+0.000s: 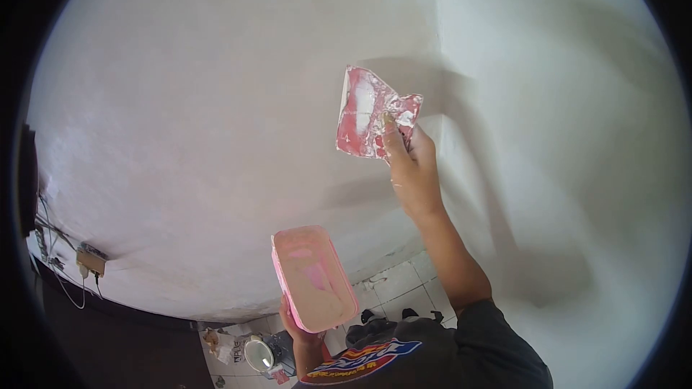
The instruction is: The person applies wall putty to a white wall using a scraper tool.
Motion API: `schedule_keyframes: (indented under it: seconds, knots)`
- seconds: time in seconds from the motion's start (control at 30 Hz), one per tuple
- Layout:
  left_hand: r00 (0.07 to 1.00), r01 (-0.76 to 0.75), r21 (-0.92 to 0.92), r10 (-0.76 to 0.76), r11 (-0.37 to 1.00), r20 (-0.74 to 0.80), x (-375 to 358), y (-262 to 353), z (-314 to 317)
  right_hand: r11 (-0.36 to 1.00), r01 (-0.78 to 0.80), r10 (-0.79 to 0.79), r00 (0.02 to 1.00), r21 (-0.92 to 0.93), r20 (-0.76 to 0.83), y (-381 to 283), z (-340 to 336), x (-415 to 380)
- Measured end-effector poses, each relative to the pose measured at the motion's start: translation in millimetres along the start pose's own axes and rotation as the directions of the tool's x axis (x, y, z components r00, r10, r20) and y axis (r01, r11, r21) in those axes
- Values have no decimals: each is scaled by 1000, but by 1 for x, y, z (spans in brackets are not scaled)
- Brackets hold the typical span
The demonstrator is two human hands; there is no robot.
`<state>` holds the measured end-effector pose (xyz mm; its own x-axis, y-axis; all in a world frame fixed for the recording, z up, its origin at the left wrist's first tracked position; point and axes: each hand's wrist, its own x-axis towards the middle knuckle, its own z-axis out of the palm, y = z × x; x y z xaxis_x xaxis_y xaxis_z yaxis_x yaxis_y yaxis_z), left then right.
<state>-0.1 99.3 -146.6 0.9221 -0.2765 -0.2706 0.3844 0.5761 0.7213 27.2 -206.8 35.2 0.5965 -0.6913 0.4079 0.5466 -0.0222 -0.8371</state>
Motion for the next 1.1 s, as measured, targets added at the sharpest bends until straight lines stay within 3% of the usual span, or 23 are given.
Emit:
schedule_keyframes:
  seconds: [0.07, 0.1, 0.13, 0.17, 0.2, 0.23, 0.27, 0.33, 0.43, 0.53, 0.6, 0.67, 0.73, 0.8, 0.87, 0.93, 1.0, 1.03, 1.1]
  knots:
    - [1000, -9, 12, 9, 1000, -5, -1, 0, 2, 992, 21, -15, 998, 124, -53, -8, -1, 1]
    - [1000, -20, 24, 20, 1000, -11, -1, 1, 3, 997, 68, -70, 997, -45, -42, -11, -9, 4]
    - [1000, -19, 23, 19, 1000, -11, -1, 1, 2, 997, 67, -69, 997, -46, -42, -13, -11, 6]
    - [1000, -20, 25, 20, 999, -5, -1, 1, 1, 956, 134, -161, 983, -259, -83, -16, -12, 10]
    - [1000, -21, 25, 22, 999, -1, -1, 1, 0, 868, 183, -257, 961, -463, -102, -18, -11, 18]
    - [1000, -12, 19, 12, 1000, -2, -5, 4, 2, 586, 562, -660, 749, -584, 59, -9, 1, 41]
    - [998, 22, 21, -23, 1000, 60, -10, 10, 6, 583, 563, -660, 749, -587, 63, 5, 8, 43]
    - [991, 55, 25, -57, 998, 123, -11, 14, 7, 290, 526, -627, 736, -800, 256, 31, 22, 45]
    - [993, 28, -8, -27, 1000, 115, -7, 9, -1, 255, 546, -603, 735, -798, 310, 52, 34, 20]
    - [990, 35, -17, -32, 999, 137, -7, 7, -5, 369, 611, -481, 771, -701, 418, 58, 24, -14]
    - [993, 19, -10, -18, 1000, 113, -9, 12, 6, 410, 615, -490, 771, -673, 407, 38, 15, -14]
    - [993, 5, 14, -6, 1000, 114, -8, 10, 2, 646, 557, -550, 814, -521, 188, 15, 7, 10]
    - [993, -10, 39, 5, 999, 116, -9, 10, 2, 528, 541, -646, 756, -655, 105, -11, 2, 44]
    - [994, -2, 23, 0, 1000, 109, -11, 11, 7, 456, 552, -673, 727, -698, 135, -12, 5, 57]
    - [998, -15, 33, 13, 999, 61, -3, 3, 2, 281, 543, -624, 730, -791, 279, 9, 17, 48]
    - [1000, -25, 41, 25, 999, 11, -1, 1, 2, 257, 609, -671, 671, -751, 315, 26, 26, 21]
    - [1000, 15, 33, -16, 999, 21, -4, 4, 5, 384, 647, -509, 743, -658, 434, 29, 30, -8]
    - [1000, 17, 34, -17, 999, 22, -5, 4, 4, 384, 646, -509, 744, -660, 433, 26, 29, -11]
    - [1000, -2, 1, 2, 1000, -1, -2, 5, 1, 650, 518, -304, 847, -555, 435, 12, 27, -12]
